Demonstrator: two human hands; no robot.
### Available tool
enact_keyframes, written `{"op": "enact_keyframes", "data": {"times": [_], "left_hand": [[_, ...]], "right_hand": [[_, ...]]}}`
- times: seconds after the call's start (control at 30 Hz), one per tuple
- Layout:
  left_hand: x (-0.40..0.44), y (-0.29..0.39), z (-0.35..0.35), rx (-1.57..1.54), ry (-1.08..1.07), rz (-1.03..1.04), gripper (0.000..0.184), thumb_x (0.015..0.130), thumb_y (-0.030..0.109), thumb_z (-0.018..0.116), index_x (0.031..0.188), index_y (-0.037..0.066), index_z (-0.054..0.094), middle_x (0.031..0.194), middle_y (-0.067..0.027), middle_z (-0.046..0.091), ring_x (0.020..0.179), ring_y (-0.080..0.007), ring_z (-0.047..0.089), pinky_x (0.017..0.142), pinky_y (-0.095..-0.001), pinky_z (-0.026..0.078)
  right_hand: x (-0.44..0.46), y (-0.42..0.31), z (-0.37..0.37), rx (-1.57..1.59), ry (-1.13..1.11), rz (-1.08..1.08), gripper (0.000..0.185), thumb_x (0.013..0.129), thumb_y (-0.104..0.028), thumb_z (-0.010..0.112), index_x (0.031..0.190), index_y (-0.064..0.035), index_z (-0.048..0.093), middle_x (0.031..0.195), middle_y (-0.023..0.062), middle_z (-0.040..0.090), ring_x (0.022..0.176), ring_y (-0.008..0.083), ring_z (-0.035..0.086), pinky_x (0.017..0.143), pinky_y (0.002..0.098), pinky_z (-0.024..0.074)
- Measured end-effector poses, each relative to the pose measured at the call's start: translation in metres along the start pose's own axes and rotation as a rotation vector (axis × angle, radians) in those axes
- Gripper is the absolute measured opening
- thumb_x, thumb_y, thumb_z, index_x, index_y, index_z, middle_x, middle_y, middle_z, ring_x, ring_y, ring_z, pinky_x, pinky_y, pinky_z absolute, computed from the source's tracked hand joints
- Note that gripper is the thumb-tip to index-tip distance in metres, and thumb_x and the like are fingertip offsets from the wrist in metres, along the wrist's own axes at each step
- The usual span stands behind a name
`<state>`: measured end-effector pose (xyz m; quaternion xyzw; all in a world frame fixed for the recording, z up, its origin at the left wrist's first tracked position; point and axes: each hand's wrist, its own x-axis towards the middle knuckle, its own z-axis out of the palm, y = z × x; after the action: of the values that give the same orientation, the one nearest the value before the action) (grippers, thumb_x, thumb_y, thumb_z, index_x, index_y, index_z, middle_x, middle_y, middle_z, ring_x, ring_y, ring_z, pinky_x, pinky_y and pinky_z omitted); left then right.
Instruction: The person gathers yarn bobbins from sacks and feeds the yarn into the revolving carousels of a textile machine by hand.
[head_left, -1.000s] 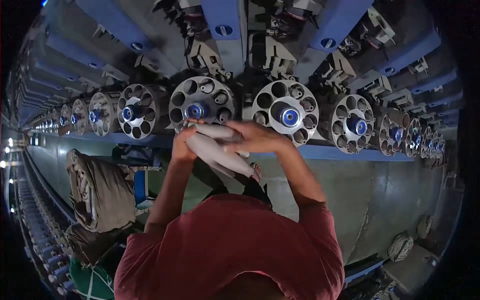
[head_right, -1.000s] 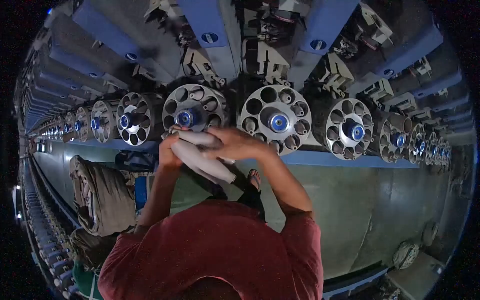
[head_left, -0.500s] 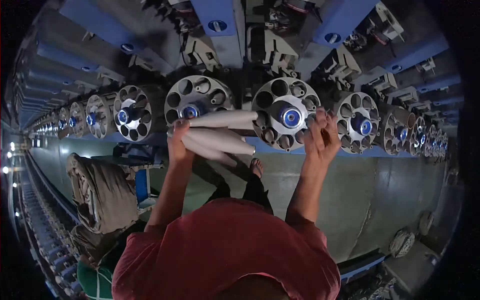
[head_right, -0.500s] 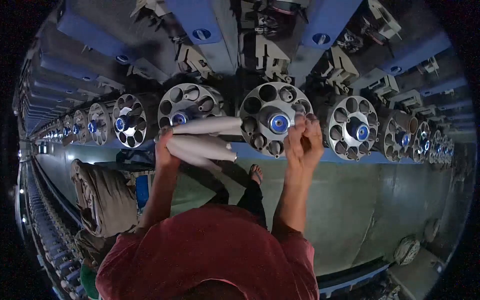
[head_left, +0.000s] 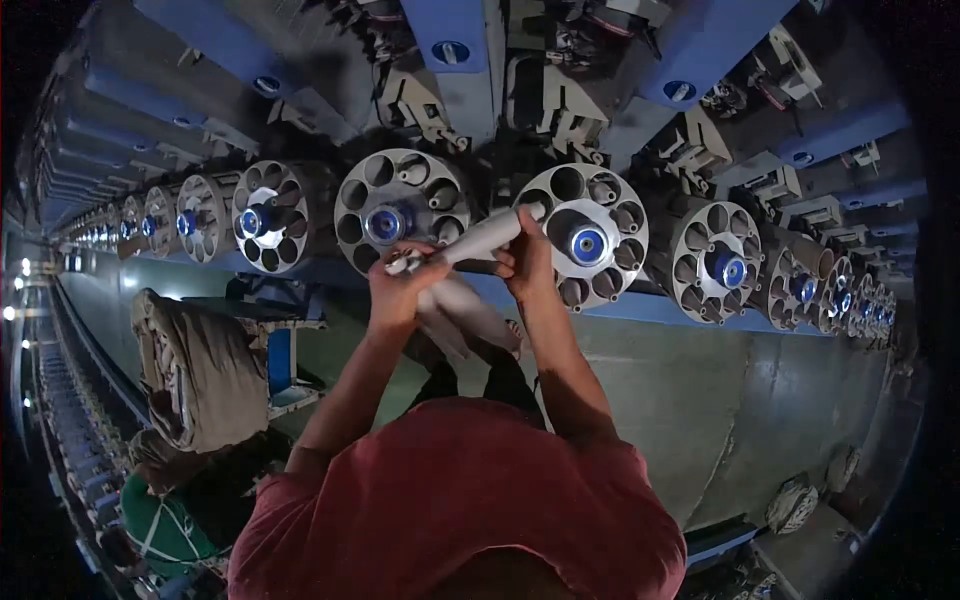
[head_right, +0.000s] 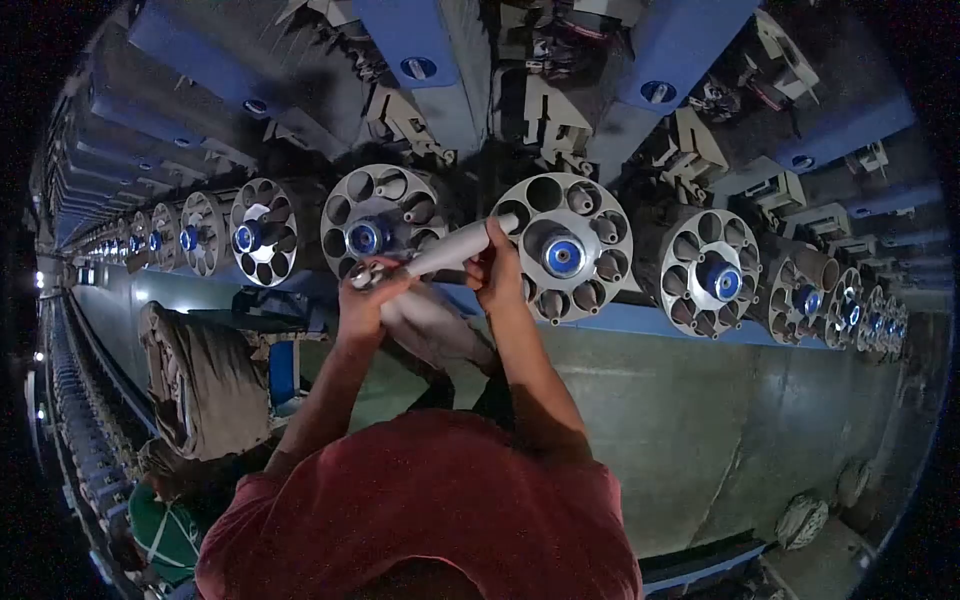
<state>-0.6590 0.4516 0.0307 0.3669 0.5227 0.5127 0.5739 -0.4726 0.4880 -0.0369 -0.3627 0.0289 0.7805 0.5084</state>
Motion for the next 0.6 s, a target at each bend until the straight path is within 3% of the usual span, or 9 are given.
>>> {"op": "enact_keyframes", "data": {"times": [0.03, 0.17, 0.27, 0.33, 0.37, 0.43, 0.53, 0.57, 0.6], "left_hand": [[0.01, -0.001, 0.007, 0.084, -0.105, 0.104, 0.024, 0.067, 0.008, 0.077, 0.086, 0.001, 0.064, 0.09, -0.0106, 0.068, 0.082, -0.0149, 0.063, 0.075, -0.0296, 0.051], [0.036, 0.014, 0.049, 0.617, -0.179, 0.152, 0.025, 0.066, 0.014, 0.079, 0.082, 0.002, 0.064, 0.079, -0.0033, 0.067, 0.071, -0.009, 0.061, 0.068, -0.0256, 0.049], [0.043, 0.024, 0.053, 0.64, -0.253, 0.163, 0.025, 0.066, 0.016, 0.079, 0.081, 0.002, 0.064, 0.075, -0.0031, 0.066, 0.07, -0.0084, 0.06, 0.065, -0.0259, 0.049], [0.041, 0.025, 0.027, 0.33, -0.348, 0.188, 0.02, 0.068, 0.011, 0.076, 0.08, 0.003, 0.062, 0.077, -0.0045, 0.067, 0.071, -0.0141, 0.064, 0.065, -0.0292, 0.051], [0.034, 0.028, 0.01, 0.166, -0.341, 0.135, 0.018, 0.069, 0.005, 0.073, 0.083, 0.003, 0.062, 0.08, -0.005, 0.066, 0.075, -0.0154, 0.064, 0.066, -0.0303, 0.051], [0.014, 0.031, -0.033, -0.032, -0.305, -0.003, 0.021, 0.07, -0.001, 0.07, 0.087, 0.002, 0.061, 0.086, -0.0085, 0.065, 0.08, -0.0182, 0.064, 0.071, -0.0324, 0.052], [-0.013, -0.011, -0.105, -0.175, -0.142, -0.072, 0.028, 0.068, -0.003, 0.067, 0.094, 0.002, 0.06, 0.089, -0.0148, 0.065, 0.083, -0.0243, 0.064, 0.072, -0.0364, 0.053], [-0.03, -0.014, -0.121, 0.012, 0.008, -0.203, 0.031, 0.07, 0.001, 0.068, 0.1, 0.001, 0.06, 0.091, -0.0151, 0.065, 0.086, -0.0273, 0.064, 0.072, -0.0384, 0.053], [-0.041, -0.016, -0.126, 0.014, 0.052, -0.202, 0.031, 0.07, 0.001, 0.068, 0.1, 0.001, 0.06, 0.091, -0.0151, 0.065, 0.086, -0.0273, 0.064, 0.072, -0.0384, 0.053]], "right_hand": [[0.008, 0.006, 0.005, -0.031, 0.04, 0.021, 0.045, 0.089, -0.055, 0.049, 0.082, -0.0106, 0.05, 0.06, 0.0016, 0.046, 0.042, 0.0115, 0.035, 0.037, 0.0254, 0.0186], [0.012, -0.002, -0.004, 0.215, -0.133, 0.121, 0.056, 0.086, -0.064, 0.047, 0.085, -0.0086, 0.052, 0.061, 0.0023, 0.049, 0.041, 0.0111, 0.032, 0.036, 0.0244, 0.0183], [-0.018, -0.029, -0.022, -0.076, -0.264, 0.255, 0.042, 0.089, -0.051, 0.054, 0.08, -0.0106, 0.054, 0.055, -0.0043, 0.038, 0.041, 0.0062, 0.026, 0.036, 0.0198, 0.0134], [-0.068, -0.063, -0.04, -0.238, -0.139, 0.078, 0.027, 0.089, -0.035, 0.058, 0.076, -0.0123, 0.054, 0.055, -0.0072, 0.031, 0.042, 0.0038, 0.025, 0.036, 0.02, 0.0138], [-0.098, -0.086, -0.04, -0.396, -0.035, -0.193, 0.017, 0.088, -0.021, 0.058, 0.074, -0.0122, 0.053, 0.055, -0.0083, 0.03, 0.043, 0.0027, 0.025, 0.037, 0.0198, 0.0139], [-0.152, -0.136, -0.041, -0.601, 0.289, -0.441, 0.008, 0.086, -0.012, 0.059, 0.078, -0.0096, 0.06, 0.058, -0.0072, 0.041, 0.044, 0.004, 0.032, 0.039, 0.0199, 0.0225], [-0.151, -0.183, -0.1, -1.69, 0.7, -1.355, 0.003, 0.08, -0.01, 0.063, 0.079, -0.0088, 0.066, 0.062, -0.0003, 0.051, 0.055, 0.0185, 0.047, 0.052, 0.0307, 0.04], [-0.154, -0.178, -0.069, -2.051, 0.921, -1.529, 0.004, 0.076, -0.008, 0.065, 0.079, -0.0092, 0.067, 0.064, 0.0026, 0.053, 0.062, 0.0243, 0.051, 0.059, 0.0359, 0.0447], [-0.148, -0.166, -0.044, -2.26, 0.84, -1.564, 0.011, 0.069, -0.005, 0.064, 0.078, -0.0113, 0.066, 0.079, 0.008, 0.058, 0.075, 0.0308, 0.053, 0.067, 0.0425, 0.0457]]}}
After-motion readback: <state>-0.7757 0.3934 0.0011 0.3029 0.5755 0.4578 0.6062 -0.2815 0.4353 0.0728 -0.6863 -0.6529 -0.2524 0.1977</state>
